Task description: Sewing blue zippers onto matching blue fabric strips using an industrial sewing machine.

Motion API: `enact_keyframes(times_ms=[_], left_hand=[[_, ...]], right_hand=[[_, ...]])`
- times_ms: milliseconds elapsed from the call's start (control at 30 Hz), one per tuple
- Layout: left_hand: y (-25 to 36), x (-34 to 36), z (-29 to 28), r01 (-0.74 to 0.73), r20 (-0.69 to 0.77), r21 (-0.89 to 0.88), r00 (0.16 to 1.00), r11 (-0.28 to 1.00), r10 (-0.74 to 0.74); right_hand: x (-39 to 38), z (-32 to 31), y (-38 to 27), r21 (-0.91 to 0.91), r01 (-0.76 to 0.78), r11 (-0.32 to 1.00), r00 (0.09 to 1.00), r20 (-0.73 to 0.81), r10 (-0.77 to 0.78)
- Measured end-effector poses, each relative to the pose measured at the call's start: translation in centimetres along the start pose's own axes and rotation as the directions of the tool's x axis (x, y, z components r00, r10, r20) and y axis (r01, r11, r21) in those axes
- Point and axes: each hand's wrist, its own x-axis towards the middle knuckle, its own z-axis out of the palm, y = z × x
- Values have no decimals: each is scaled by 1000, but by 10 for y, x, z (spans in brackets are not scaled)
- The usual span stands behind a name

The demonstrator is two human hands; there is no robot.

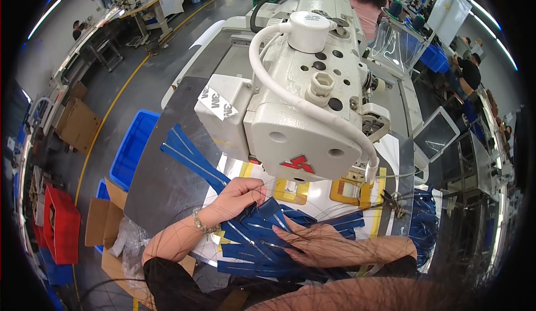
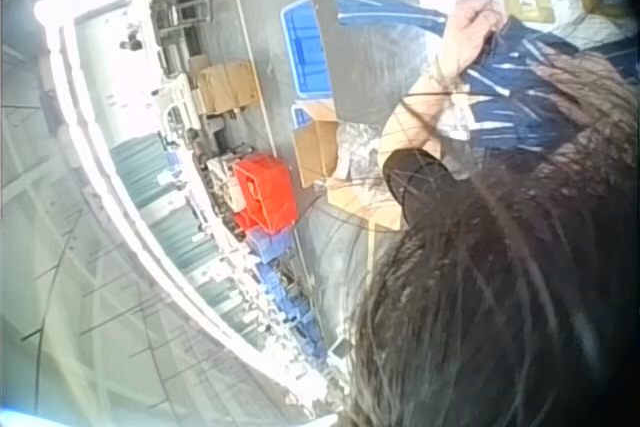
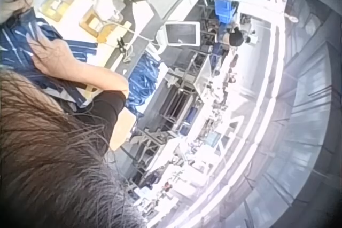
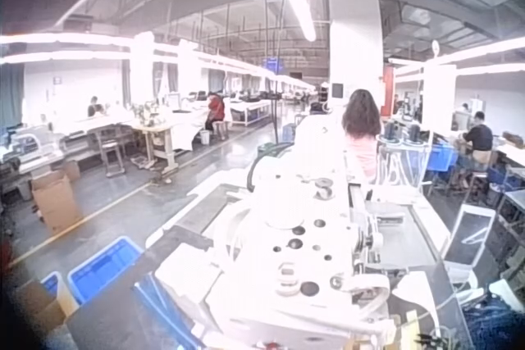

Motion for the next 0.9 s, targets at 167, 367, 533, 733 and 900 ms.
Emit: enact_keyframes(times_ms=[167,367,533,733,900], left_hand=[[2,-2,1,-41,-70,316,995,948,67],[15,-14,12,-322,237,941,848,107,474],[2,-28,26,-362,609,786,593,-502,526],[25,-46,7,-321,656,751,456,-576,601],[58,-51,-36,-270,158,958,215,-97,964]], right_hand=[[-1,0,-1,19,-22,1000,1000,17,22],[2,-7,-3,9,-9,1000,999,-31,9],[-1,-10,0,-344,218,913,972,-8,-235],[-6,-4,5,-541,341,769,871,-125,-474],[-7,-6,-1,-426,421,801,819,-200,-537]])
